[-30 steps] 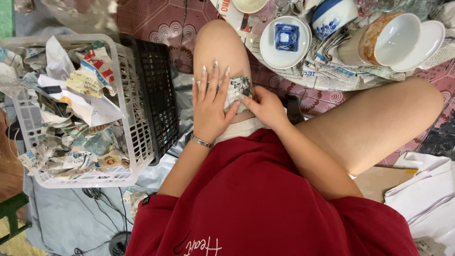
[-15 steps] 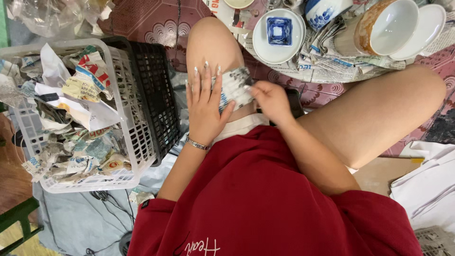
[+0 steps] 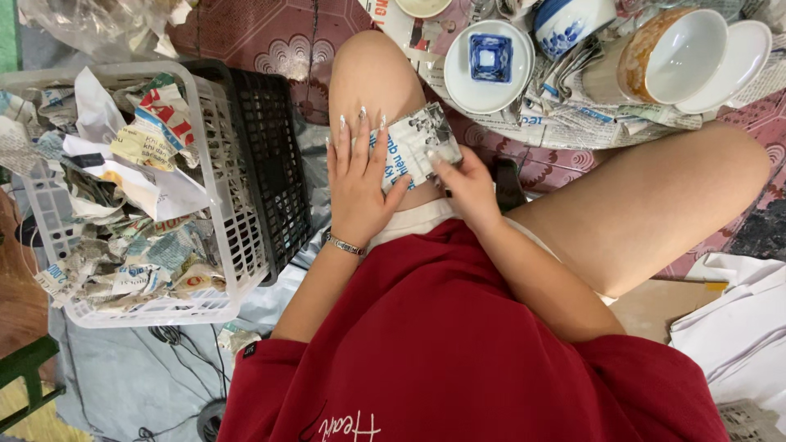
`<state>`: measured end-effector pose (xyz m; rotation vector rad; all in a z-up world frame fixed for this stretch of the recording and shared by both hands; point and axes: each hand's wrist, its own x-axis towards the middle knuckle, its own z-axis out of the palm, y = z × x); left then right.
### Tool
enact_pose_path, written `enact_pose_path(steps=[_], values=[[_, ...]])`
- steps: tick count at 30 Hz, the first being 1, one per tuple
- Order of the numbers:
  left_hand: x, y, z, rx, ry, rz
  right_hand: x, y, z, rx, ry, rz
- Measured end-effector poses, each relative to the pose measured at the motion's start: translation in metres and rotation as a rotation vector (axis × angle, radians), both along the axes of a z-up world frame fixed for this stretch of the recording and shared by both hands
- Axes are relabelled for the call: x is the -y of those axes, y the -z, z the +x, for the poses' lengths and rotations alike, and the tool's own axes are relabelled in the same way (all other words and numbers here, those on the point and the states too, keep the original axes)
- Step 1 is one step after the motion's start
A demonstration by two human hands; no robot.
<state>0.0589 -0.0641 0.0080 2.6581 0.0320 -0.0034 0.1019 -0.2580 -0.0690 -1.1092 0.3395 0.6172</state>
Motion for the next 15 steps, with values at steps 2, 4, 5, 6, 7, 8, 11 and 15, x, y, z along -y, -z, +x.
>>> enact_pose_path(steps=[2,4,5,6,7,8,11,15], values=[[0.0,-0.002,-0.001,-0.016,0.002,-0.016,0.004,0.004,0.002,0.011,0.033,0.023],[-0.001,-0.006,-0.001,-0.032,0.011,-0.041,0.009,0.006,0.01,0.084,0.057,0.019],[0.0,-0.008,-0.002,-0.03,0.018,-0.019,0.014,0.006,0.014,0.101,0.071,-0.005],[0.0,-0.009,-0.002,-0.028,0.025,0.004,0.018,0.005,0.019,0.119,0.085,-0.029],[0.0,-0.01,-0.004,-0.032,0.032,0.026,0.02,0.004,0.02,0.13,0.098,-0.053],[0.001,-0.01,-0.005,-0.027,0.028,0.019,0.021,0.003,0.02,0.084,0.095,0.041],[0.003,-0.01,-0.007,-0.017,0.021,0.01,0.021,0.0,0.015,0.01,0.073,0.189],[0.006,-0.012,-0.004,-0.001,0.037,0.061,0.006,-0.002,-0.004,0.108,0.005,0.014]])
